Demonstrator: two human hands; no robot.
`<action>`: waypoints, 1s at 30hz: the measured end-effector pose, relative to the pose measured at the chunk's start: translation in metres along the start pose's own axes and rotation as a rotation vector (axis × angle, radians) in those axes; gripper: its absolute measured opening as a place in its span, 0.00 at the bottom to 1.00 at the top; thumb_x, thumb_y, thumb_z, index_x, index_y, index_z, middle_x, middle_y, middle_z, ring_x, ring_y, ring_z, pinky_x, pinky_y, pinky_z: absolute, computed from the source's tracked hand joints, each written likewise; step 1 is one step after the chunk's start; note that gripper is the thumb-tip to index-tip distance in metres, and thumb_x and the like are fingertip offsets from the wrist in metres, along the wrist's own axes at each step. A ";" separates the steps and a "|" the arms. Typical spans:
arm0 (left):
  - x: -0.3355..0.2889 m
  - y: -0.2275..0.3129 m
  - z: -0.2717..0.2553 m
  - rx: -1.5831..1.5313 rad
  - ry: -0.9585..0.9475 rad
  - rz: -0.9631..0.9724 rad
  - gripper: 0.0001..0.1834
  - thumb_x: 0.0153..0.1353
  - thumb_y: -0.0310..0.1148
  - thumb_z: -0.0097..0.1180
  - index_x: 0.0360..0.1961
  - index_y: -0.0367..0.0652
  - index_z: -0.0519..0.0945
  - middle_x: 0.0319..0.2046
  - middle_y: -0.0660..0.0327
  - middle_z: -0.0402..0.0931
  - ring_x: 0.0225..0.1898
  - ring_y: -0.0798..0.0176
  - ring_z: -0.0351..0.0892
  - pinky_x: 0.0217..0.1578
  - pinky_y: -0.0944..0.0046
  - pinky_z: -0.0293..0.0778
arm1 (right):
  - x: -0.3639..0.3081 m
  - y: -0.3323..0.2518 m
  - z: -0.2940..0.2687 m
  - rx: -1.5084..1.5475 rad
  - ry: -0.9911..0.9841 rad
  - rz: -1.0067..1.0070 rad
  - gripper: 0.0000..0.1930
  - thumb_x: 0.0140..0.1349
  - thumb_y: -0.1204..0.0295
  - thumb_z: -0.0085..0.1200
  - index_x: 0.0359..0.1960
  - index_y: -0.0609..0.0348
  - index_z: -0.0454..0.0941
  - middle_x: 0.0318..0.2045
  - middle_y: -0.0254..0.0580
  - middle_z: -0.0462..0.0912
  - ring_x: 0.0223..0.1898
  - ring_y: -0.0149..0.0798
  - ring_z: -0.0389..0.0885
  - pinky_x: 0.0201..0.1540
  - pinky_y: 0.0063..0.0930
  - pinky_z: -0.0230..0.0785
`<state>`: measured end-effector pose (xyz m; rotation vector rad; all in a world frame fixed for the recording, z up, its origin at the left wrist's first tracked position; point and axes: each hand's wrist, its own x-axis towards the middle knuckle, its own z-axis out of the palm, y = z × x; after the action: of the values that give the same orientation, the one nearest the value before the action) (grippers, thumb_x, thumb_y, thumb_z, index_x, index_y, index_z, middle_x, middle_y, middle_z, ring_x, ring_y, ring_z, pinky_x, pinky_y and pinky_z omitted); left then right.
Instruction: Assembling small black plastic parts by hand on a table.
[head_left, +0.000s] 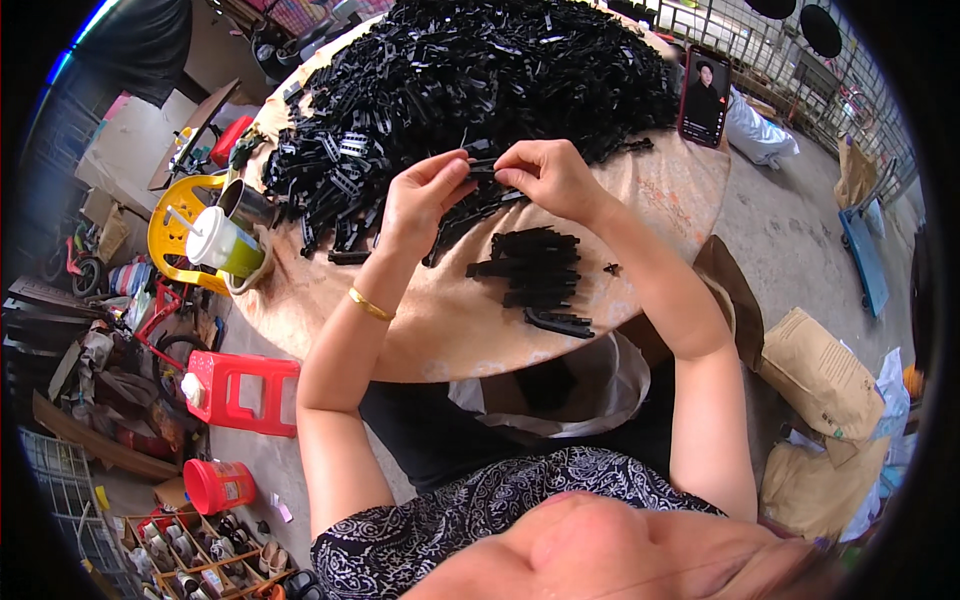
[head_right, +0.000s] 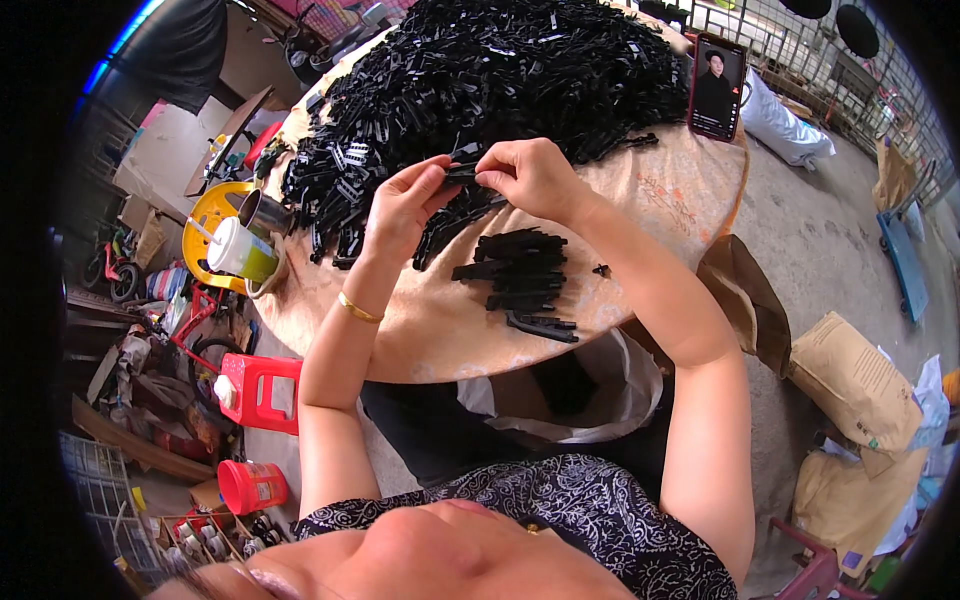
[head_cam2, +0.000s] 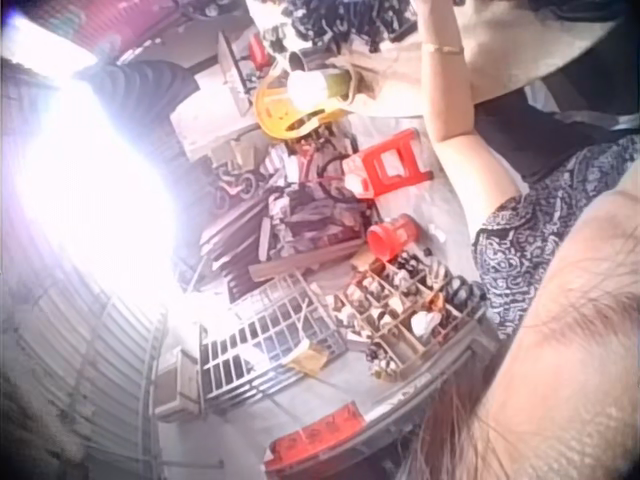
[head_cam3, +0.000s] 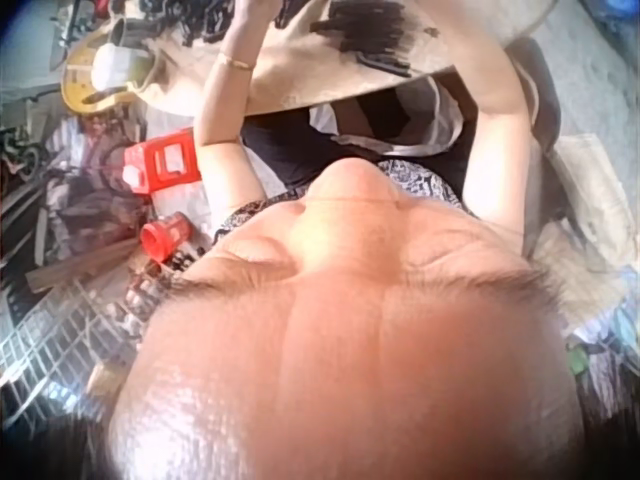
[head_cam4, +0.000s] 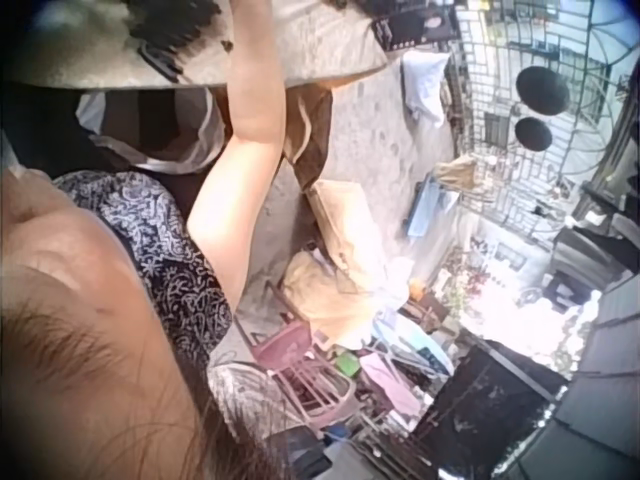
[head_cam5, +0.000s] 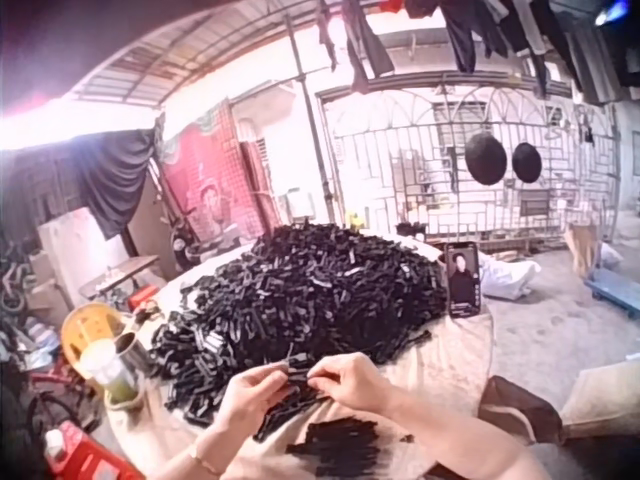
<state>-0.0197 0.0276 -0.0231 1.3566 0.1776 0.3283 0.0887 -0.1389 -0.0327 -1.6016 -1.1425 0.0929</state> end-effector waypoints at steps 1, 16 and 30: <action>-0.001 0.000 0.000 0.039 0.000 0.017 0.15 0.61 0.26 0.55 0.48 0.31 0.75 0.42 0.55 0.78 0.41 0.65 0.79 0.46 0.67 0.78 | -0.001 -0.004 0.000 -0.034 0.009 -0.024 0.04 0.55 0.79 0.58 0.33 0.66 0.80 0.25 0.39 0.82 0.28 0.25 0.77 0.32 0.18 0.71; -0.009 0.005 0.000 0.754 0.015 0.363 0.15 0.50 0.22 0.65 0.42 0.37 0.82 0.27 0.69 0.80 0.26 0.82 0.70 0.26 0.80 0.68 | -0.002 -0.002 0.001 -0.114 -0.084 -0.179 0.18 0.52 0.71 0.62 0.44 0.65 0.76 0.36 0.47 0.80 0.34 0.37 0.81 0.38 0.27 0.74; -0.008 0.011 -0.008 0.674 -0.105 0.221 0.14 0.52 0.21 0.62 0.41 0.34 0.80 0.31 0.65 0.80 0.31 0.78 0.75 0.33 0.78 0.72 | -0.005 -0.010 -0.002 -0.129 -0.070 -0.183 0.14 0.51 0.69 0.63 0.36 0.65 0.80 0.30 0.47 0.82 0.30 0.39 0.81 0.33 0.27 0.72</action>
<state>-0.0311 0.0339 -0.0144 2.0641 0.0472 0.3995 0.0816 -0.1443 -0.0267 -1.6088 -1.3674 -0.0455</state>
